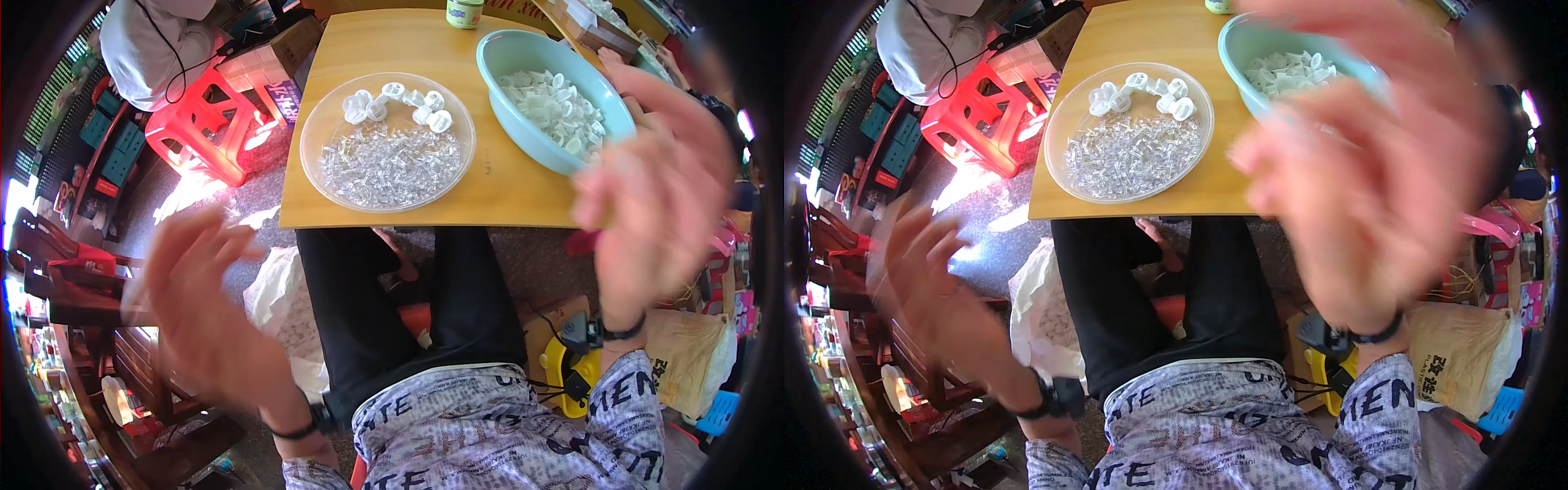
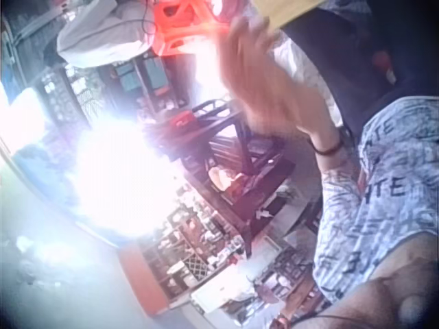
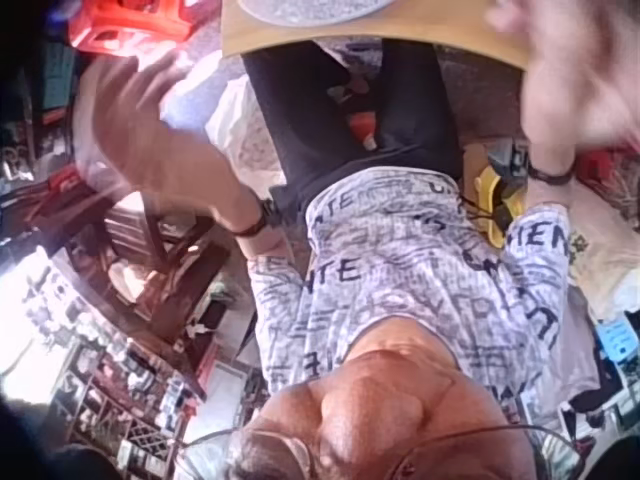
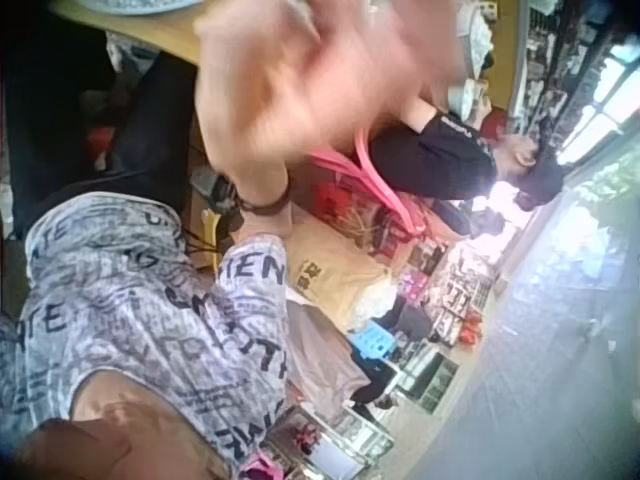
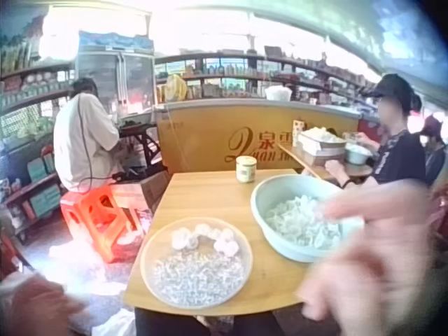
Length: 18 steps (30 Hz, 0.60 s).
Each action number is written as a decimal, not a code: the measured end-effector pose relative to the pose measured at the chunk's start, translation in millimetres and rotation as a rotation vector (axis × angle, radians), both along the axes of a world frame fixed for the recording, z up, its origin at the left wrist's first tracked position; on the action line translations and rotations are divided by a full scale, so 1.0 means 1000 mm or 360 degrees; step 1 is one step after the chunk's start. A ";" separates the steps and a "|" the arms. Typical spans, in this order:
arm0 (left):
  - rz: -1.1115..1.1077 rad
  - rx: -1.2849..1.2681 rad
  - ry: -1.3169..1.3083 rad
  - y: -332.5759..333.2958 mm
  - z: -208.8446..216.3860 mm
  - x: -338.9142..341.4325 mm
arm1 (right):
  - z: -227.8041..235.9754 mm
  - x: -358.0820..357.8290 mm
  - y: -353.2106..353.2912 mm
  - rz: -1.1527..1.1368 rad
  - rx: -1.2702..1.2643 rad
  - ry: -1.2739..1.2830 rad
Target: Assembling small white plastic components by hand.
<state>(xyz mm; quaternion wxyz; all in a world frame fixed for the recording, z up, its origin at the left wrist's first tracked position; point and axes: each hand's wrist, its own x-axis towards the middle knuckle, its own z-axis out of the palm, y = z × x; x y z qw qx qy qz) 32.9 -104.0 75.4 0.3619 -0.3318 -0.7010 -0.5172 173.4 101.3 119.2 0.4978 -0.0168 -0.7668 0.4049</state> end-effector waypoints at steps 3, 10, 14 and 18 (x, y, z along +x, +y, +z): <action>-0.0426 -0.0229 -0.1026 0.026 -0.059 -0.051 | -0.029 -0.046 0.026 0.0084 0.0139 -0.0338; -0.0553 -0.0072 -0.1351 0.066 -0.108 -0.050 | -0.098 -0.109 0.088 -0.0156 0.0578 -0.1067; -0.0557 -0.0239 -0.1340 0.067 -0.113 -0.048 | -0.104 -0.142 0.090 -0.0363 0.0679 -0.1437; -0.0527 -0.0151 -0.1439 0.066 -0.109 -0.039 | -0.111 -0.160 0.088 -0.0327 0.0731 -0.1307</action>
